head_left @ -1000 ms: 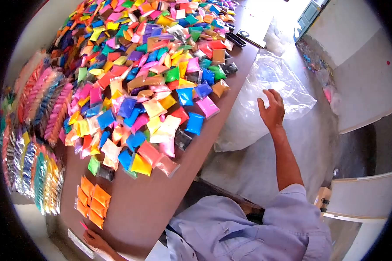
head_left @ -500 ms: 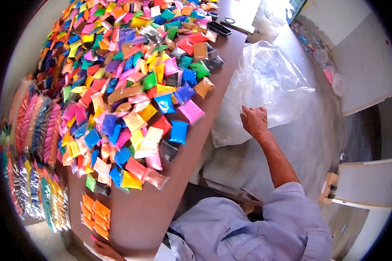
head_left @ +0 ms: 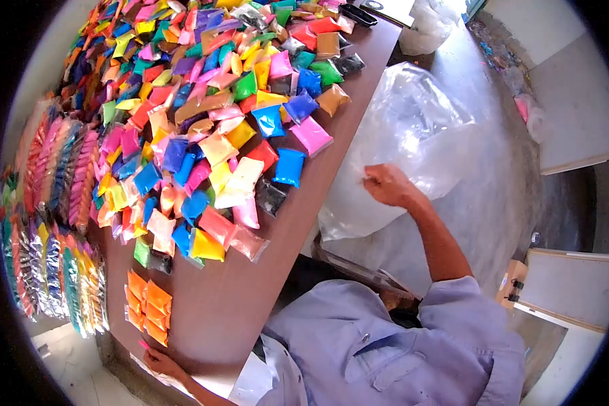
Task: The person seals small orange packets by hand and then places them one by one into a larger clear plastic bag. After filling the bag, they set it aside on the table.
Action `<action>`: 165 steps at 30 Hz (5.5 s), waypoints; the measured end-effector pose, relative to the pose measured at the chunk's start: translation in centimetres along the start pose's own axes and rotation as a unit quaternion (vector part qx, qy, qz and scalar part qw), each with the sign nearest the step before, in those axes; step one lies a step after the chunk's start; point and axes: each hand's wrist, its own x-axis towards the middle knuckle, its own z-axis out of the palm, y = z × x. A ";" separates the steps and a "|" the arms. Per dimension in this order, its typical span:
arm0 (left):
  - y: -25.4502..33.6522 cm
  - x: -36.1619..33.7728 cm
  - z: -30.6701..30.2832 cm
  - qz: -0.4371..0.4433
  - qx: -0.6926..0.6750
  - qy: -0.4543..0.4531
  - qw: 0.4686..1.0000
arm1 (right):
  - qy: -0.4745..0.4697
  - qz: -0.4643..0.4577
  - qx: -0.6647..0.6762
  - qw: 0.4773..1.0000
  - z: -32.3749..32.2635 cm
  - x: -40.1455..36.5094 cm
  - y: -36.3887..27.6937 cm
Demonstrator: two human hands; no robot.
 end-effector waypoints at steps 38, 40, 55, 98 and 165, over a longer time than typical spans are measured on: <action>-0.1 -0.2 0.0 -0.008 -0.023 -0.012 1.000 | 0.102 0.263 -0.267 0.922 -9.0 1.9 4.7; 1.6 -0.1 -0.9 0.000 0.004 -0.011 1.000 | 0.061 0.316 -0.238 0.917 -9.5 1.6 4.8; 0.3 0.0 -0.5 -0.006 0.010 -0.024 1.000 | 0.011 0.209 -0.263 0.942 -9.3 -0.4 1.0; 4.9 -1.7 -3.5 -0.157 -0.110 0.123 0.974 | 0.235 -0.315 0.046 0.919 -6.4 -1.5 -21.5; 35.4 -3.5 -6.6 -0.158 -0.623 -0.253 0.723 | 0.275 -0.316 -0.029 0.908 2.1 -0.5 -23.3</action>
